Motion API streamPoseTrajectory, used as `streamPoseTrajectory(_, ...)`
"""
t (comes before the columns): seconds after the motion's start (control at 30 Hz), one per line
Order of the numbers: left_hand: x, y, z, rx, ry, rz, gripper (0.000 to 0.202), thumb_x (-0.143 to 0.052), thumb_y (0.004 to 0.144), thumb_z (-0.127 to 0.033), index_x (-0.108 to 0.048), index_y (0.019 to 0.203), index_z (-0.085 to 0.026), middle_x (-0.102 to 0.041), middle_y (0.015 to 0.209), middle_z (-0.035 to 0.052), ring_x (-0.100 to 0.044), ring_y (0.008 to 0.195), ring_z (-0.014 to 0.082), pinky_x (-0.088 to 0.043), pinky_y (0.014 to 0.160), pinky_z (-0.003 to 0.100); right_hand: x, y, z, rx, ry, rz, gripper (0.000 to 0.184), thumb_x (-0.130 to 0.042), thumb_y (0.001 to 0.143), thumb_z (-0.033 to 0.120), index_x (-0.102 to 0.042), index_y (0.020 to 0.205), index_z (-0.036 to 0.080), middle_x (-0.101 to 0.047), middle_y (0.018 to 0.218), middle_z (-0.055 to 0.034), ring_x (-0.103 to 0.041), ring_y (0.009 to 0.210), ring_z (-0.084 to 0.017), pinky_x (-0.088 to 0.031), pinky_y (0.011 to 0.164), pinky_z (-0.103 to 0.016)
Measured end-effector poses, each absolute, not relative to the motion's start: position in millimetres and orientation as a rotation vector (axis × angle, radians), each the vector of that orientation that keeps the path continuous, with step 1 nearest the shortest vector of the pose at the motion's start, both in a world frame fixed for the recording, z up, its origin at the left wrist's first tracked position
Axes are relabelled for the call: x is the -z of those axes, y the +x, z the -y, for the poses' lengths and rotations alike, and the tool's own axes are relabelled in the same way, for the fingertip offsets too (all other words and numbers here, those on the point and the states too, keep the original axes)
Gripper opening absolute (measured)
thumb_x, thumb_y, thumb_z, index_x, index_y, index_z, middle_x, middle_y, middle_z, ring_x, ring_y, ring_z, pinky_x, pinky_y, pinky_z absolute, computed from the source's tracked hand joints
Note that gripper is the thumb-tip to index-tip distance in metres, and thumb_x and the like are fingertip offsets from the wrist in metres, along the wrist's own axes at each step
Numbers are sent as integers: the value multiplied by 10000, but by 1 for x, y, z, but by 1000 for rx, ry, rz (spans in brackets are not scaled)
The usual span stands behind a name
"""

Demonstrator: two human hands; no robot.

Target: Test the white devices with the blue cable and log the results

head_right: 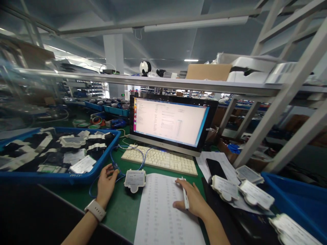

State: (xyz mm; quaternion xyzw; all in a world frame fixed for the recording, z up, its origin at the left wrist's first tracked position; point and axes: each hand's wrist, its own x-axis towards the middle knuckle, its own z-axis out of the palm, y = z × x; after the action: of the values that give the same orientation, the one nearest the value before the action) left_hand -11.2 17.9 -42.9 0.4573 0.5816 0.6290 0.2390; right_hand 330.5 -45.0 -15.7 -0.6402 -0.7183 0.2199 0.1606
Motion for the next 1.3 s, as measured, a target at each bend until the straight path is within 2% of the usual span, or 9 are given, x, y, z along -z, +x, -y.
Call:
streamPoseTrajectory(0.17,31,-6,-6,-1869,1645,-1768,390,-516,779,-362,-524,1102,-143,-489,1156,152,-485,1115,295,-422,945,507,10,332,48,-635,-1810,1976,718,-770,544,399,-549,1203,222,-525,1282,-116,-419,1219,-335,-195,1061,-522)
streamPoseTrajectory(0.27,9,17,17,-1811,2063,-1600,316,-460,843,-279,-519,1139,-184,-487,1241,119,-421,1211,259,-374,1013,470,14,337,46,-619,-1692,1871,617,-741,579,425,-589,1140,218,-579,1214,-114,-489,1153,-332,-313,1010,-497)
streamPoseTrajectory(0.33,-5,44,33,-1545,2339,-1342,306,-421,868,-251,-522,1156,-229,-476,1297,77,-371,1266,237,-360,1035,445,18,340,42,-567,-1566,1757,515,-667,657,464,-599,1105,217,-595,1189,-109,-518,1125,-308,-364,983,-460)
streamPoseTrajectory(0.47,-13,103,54,-805,2630,-869,527,-530,795,-484,-447,1278,-290,-336,1438,41,-201,1353,317,-194,1099,543,26,350,33,-534,-1423,1445,443,-511,758,499,-605,1077,205,-663,1016,-85,-587,1006,-250,-424,924,-398)
streamPoseTrajectory(0.57,-1,130,57,-554,2585,-790,736,-486,711,-692,-377,1334,-316,-202,1490,64,-64,1364,376,-84,1085,605,28,358,28,-527,-1456,1219,457,-490,714,521,-664,967,183,-661,775,-57,-612,730,-208,-501,703,-342)
streamPoseTrajectory(0.67,15,136,57,-444,2525,-862,818,-420,667,-777,-339,1352,-340,-105,1503,80,3,1354,401,-19,1056,648,30,363,24,-516,-1483,1155,407,-500,663,506,-692,800,174,-594,616,-25,-526,534,-158,-440,482,-278)
streamPoseTrajectory(0.77,26,135,57,-402,2518,-892,823,-393,664,-792,-320,1357,-355,-104,1502,78,-2,1357,396,-6,1051,651,32,364,22,-538,-1500,1107,316,-526,634,443,-673,717,176,-532,515,12,-441,427,-119,-340,388,-240)
streamPoseTrajectory(1.13,40,141,53,-462,2611,-942,796,-412,659,-786,-382,1329,-356,-235,1478,91,-113,1352,402,-56,1059,628,44,358,19,-436,-1559,1013,264,-509,622,487,-438,609,232,-565,466,-1,-429,381,-128,-314,381,-242)
streamPoseTrajectory(1.3,43,142,53,-495,2619,-937,779,-407,667,-780,-395,1321,-356,-249,1474,87,-120,1350,404,-56,1058,624,45,355,22,-277,-1634,1080,217,-530,618,365,-402,493,242,-504,406,27,-438,422,-138,-359,481,-266)
